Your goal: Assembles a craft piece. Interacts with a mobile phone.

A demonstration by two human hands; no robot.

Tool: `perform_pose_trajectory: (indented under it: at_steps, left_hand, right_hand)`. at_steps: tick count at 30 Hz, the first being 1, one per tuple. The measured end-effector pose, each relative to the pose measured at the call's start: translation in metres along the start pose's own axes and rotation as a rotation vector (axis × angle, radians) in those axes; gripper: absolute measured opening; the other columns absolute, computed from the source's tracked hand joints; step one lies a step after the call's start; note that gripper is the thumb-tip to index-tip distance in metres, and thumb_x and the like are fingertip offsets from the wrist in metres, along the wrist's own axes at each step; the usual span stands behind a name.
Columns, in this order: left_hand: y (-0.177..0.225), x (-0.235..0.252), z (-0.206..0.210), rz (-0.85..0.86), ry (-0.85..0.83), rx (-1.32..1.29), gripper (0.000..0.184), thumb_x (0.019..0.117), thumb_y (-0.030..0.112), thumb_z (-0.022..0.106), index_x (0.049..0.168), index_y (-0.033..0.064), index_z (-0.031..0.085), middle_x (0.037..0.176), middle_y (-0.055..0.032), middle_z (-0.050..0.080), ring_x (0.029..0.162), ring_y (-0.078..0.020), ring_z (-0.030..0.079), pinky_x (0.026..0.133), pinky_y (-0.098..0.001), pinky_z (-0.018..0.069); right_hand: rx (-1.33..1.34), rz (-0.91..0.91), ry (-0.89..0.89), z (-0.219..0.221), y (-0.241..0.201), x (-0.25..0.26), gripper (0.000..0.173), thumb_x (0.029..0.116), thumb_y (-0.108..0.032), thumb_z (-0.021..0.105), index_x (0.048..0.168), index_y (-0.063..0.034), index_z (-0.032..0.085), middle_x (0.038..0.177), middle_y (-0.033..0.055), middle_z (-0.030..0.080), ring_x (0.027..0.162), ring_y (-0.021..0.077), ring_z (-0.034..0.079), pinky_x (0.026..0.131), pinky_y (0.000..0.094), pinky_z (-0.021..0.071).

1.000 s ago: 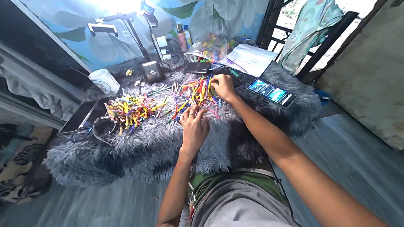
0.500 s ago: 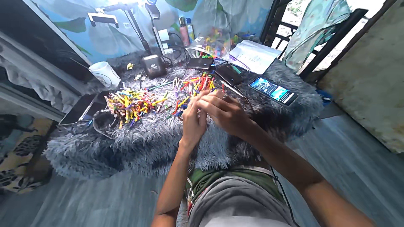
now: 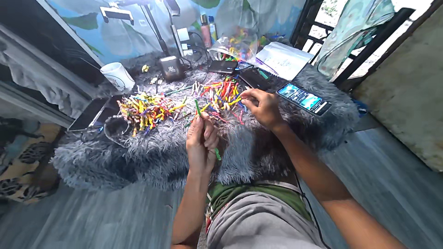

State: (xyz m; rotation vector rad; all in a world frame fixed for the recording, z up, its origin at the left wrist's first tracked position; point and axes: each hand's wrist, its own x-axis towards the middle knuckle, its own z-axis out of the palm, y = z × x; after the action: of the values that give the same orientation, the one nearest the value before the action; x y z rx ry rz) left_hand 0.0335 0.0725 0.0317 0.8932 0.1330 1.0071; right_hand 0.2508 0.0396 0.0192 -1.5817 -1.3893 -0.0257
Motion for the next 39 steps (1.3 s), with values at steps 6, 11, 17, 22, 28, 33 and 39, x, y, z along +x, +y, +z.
perform_pose_trajectory:
  at_steps: [6, 11, 17, 22, 28, 33, 39]
  left_hand:
    - [-0.004, -0.012, -0.005, 0.006, 0.024, -0.029, 0.034, 0.1111, 0.019, 0.032, 0.102, 0.0131, 0.064, 0.056, 0.01, 0.046, 0.042, 0.0033, 0.041, 0.042, -0.0105, 0.0364]
    - [-0.004, -0.01, -0.012, 0.047, 0.038, 0.025, 0.034, 0.1111, 0.019, 0.033, 0.104, 0.0124, 0.066, 0.058, 0.0087, 0.049, 0.044, 0.0032, 0.042, 0.043, -0.0104, 0.0364]
    - [-0.001, -0.009, -0.017, 0.127, 0.027, 0.136, 0.036, 0.1115, 0.019, 0.033, 0.104, 0.0121, 0.067, 0.061, 0.0085, 0.053, 0.045, 0.0034, 0.043, 0.044, -0.0105, 0.0376]
    - [-0.002, -0.006, -0.014, 0.23, 0.065, 0.378, 0.032, 0.1103, 0.013, 0.035, 0.117, 0.0108, 0.066, 0.07, 0.009, 0.06, 0.051, 0.0036, 0.048, 0.048, -0.0106, 0.0415]
    - [0.02, 0.061, -0.026, 0.605, 0.069, 1.453, 0.035, 0.1079, 0.011, 0.047, 0.138, -0.0043, 0.057, 0.124, -0.0197, 0.066, 0.111, -0.0254, 0.066, 0.097, -0.0377, 0.0529]
    - [-0.012, 0.103, -0.043, 0.575, -0.352, 1.695, 0.041, 0.0918, -0.004, 0.061, 0.129, 0.0093, 0.071, 0.14, -0.0253, 0.057, 0.135, -0.0482, 0.048, 0.107, -0.0624, 0.0402]
    - [-0.043, 0.107, -0.062, 0.381, -0.629, 1.815, 0.023, 0.0954, 0.003, 0.062, 0.11, 0.0101, 0.078, 0.143, -0.0161, 0.059, 0.14, -0.044, 0.043, 0.111, -0.0619, 0.0344]
  right_hand:
    - [-0.06, -0.299, -0.145, 0.045, 0.031, 0.006, 0.031, 0.0906, -0.004, 0.071, 0.122, -0.0048, 0.075, 0.125, 0.0221, 0.067, 0.115, 0.0409, 0.063, 0.098, 0.0517, 0.0515]
    - [0.058, -0.078, 0.036, 0.04, 0.017, 0.031, 0.019, 0.098, -0.008, 0.062, 0.103, 0.0054, 0.075, 0.108, 0.0198, 0.073, 0.097, 0.0279, 0.072, 0.09, 0.0425, 0.0557]
    - [0.363, 0.151, 0.065, 0.003, 0.008, 0.047, 0.019, 0.1019, -0.012, 0.061, 0.111, 0.0003, 0.072, 0.093, 0.0047, 0.072, 0.076, 0.0024, 0.067, 0.073, 0.0215, 0.0573]
    - [0.112, 0.045, 0.163, -0.002, 0.009, 0.04, 0.02, 0.1007, -0.01, 0.06, 0.112, -0.0011, 0.075, 0.104, 0.0116, 0.073, 0.087, 0.0115, 0.07, 0.084, 0.028, 0.0561]
    - [0.089, -0.06, 0.168, 0.004, 0.01, 0.035, 0.02, 0.1008, -0.008, 0.061, 0.111, -0.002, 0.077, 0.119, 0.015, 0.07, 0.106, 0.0156, 0.068, 0.093, 0.0263, 0.0536]
    - [0.192, -0.002, 0.119, -0.008, -0.001, 0.022, 0.019, 0.1001, -0.01, 0.063, 0.113, -0.0026, 0.075, 0.114, 0.0105, 0.07, 0.095, 0.008, 0.068, 0.083, 0.0222, 0.0567]
    - [0.147, -0.017, 0.138, -0.03, -0.019, 0.003, 0.014, 0.0955, -0.01, 0.069, 0.106, -0.0028, 0.073, 0.095, 0.0038, 0.075, 0.08, -0.0012, 0.068, 0.076, 0.0165, 0.0553]
